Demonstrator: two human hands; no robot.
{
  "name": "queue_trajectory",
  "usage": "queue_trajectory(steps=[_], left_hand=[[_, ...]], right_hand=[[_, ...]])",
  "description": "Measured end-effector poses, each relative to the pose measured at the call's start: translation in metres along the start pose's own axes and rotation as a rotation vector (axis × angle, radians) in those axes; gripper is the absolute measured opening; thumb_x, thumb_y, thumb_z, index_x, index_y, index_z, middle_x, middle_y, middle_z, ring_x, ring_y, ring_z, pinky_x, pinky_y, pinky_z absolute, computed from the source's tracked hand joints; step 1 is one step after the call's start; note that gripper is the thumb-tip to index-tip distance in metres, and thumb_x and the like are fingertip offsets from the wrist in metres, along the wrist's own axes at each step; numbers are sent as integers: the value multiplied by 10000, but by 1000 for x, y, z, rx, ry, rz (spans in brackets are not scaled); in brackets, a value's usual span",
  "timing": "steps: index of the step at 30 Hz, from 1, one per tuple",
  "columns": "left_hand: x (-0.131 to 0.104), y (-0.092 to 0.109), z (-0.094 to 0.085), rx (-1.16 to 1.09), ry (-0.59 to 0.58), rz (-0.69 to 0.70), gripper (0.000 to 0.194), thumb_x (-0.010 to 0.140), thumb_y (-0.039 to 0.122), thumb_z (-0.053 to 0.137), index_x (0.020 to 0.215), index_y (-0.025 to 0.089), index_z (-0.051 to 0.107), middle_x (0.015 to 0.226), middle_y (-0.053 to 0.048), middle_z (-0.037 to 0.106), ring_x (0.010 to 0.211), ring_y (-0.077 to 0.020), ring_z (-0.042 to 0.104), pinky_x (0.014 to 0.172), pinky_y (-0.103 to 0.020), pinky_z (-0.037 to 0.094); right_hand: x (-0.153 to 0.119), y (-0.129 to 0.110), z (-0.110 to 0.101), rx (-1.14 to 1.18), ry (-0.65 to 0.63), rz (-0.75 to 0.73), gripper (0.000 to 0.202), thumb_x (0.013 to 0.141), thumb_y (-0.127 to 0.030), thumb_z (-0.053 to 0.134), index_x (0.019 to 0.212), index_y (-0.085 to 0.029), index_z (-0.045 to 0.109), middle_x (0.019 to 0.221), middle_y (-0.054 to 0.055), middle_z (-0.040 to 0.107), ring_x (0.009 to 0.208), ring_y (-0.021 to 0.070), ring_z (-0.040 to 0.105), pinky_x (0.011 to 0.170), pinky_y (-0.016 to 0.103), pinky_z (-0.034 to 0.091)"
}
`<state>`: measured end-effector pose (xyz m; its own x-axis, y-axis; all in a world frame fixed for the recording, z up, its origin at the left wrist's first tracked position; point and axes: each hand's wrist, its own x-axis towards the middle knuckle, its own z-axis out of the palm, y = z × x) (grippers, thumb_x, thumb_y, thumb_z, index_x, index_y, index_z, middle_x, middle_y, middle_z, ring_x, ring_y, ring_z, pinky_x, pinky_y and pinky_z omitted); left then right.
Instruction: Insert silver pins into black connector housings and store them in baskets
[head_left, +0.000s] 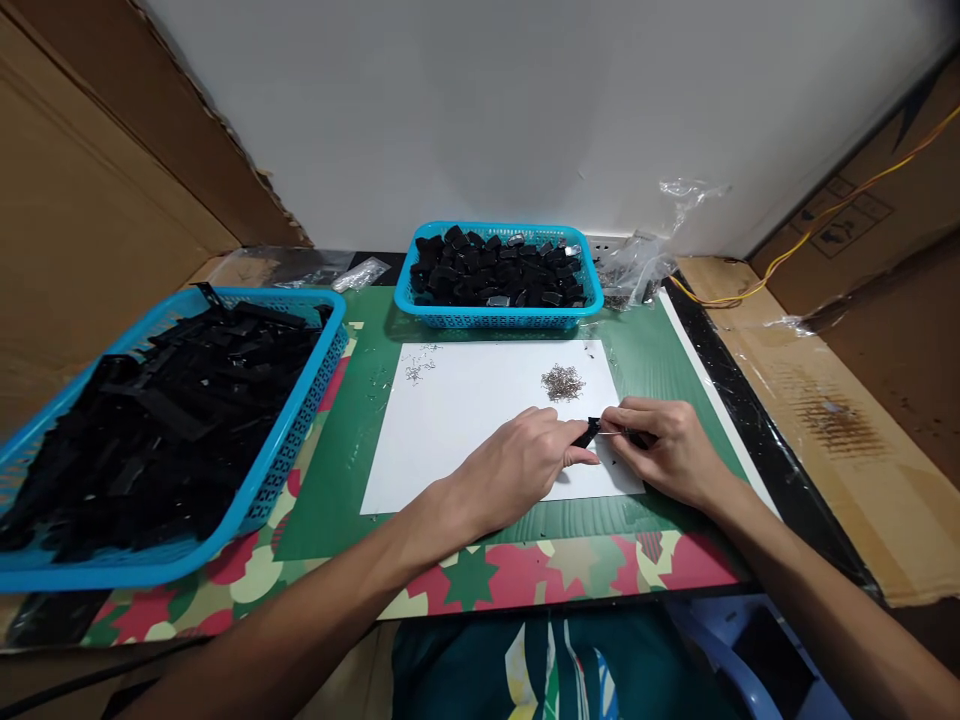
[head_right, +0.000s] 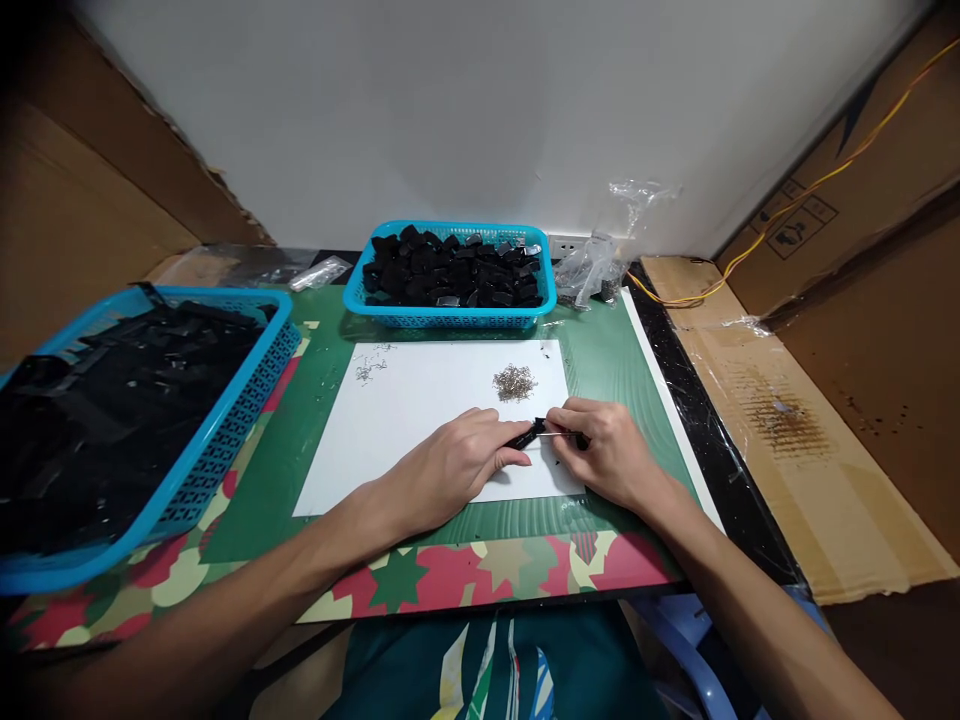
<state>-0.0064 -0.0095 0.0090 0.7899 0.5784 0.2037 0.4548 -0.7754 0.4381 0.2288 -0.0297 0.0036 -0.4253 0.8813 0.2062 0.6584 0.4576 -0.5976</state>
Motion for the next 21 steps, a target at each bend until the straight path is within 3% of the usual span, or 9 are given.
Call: queue_trajectory(steps=[8,15,19,21], left_hand=[[0,3,-4,21,9,11,340,1100,350,417,1113,126,672,851,-65,670,807,-221,629,755,-356,488],[1,3,-4,37,12,34,296,1085,328,466,1092,116,674,815,-53,654,768,-211,612,733,-340,468],[1,4,-5,51,4,38,266,1071,313,500,1075,111,673,799,-49,650,773,-218,613,724,-336,463],[1,4,-5,59,9,41,293,1081,323,472,1070,110,672,799,-53,652,769,-217,614,721,-337,464]], right_hand=[[-1,1,-6,14,-85,41,246,990,-173,507,1000,-192,752,825,44,700,665,156,598,623,293,416],[-5,2,-23,-73,-36,109,283,1008,-188,505,1108,-197,769,897,74,729,766,207,676,675,329,505],[-6,4,-27,-102,98,40,264,1037,-251,535,1110,-244,789,1177,94,756,1057,267,712,919,416,563],[-5,0,-24,-45,215,77,206,1016,-290,600,1046,-256,801,1152,79,781,1025,267,740,910,425,591]])
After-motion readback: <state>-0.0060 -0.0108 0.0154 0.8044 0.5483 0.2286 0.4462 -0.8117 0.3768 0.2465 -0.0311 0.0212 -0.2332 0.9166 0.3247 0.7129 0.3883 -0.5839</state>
